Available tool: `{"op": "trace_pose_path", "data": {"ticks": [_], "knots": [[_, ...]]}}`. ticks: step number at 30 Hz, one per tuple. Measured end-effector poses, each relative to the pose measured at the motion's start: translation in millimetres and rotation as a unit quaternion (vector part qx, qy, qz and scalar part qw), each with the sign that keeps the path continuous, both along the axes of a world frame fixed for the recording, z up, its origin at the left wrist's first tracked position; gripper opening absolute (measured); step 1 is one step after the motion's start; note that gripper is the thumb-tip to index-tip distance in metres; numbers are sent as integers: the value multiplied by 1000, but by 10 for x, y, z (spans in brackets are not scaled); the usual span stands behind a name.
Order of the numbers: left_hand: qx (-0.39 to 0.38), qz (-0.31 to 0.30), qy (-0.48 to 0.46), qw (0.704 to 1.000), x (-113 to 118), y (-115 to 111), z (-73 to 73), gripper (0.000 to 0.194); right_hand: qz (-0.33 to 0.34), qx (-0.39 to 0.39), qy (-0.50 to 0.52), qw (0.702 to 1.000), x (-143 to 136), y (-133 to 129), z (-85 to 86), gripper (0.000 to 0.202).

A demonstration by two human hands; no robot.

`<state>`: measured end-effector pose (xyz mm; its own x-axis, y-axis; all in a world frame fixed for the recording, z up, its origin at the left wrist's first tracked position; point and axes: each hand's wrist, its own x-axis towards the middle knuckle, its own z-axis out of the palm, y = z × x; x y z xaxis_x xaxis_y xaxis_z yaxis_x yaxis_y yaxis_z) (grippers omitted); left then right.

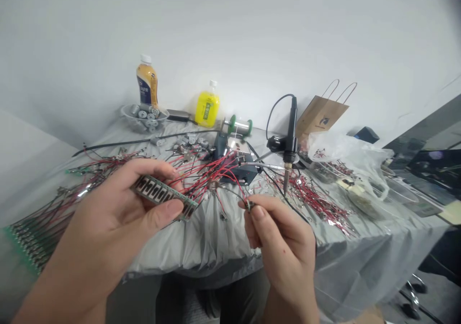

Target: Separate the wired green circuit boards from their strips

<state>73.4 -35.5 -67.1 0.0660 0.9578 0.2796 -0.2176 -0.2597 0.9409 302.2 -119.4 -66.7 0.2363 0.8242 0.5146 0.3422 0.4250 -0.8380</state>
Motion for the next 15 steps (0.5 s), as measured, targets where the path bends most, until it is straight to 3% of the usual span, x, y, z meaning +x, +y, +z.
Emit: {"op": "trace_pose_path", "data": {"ticks": [4, 9, 15], "knots": [[-12, 35, -37, 999, -8, -11, 42, 44, 24, 21, 101, 994, -25, 27, 5, 18], [-14, 44, -75, 996, 46, -39, 99, 42, -17, 45, 148, 988, -29, 51, 34, 17], [21, 135, -107, 985, 123, -37, 142, 40, -64, 28, 101, 992, 53, -53, 117, 17]]}}
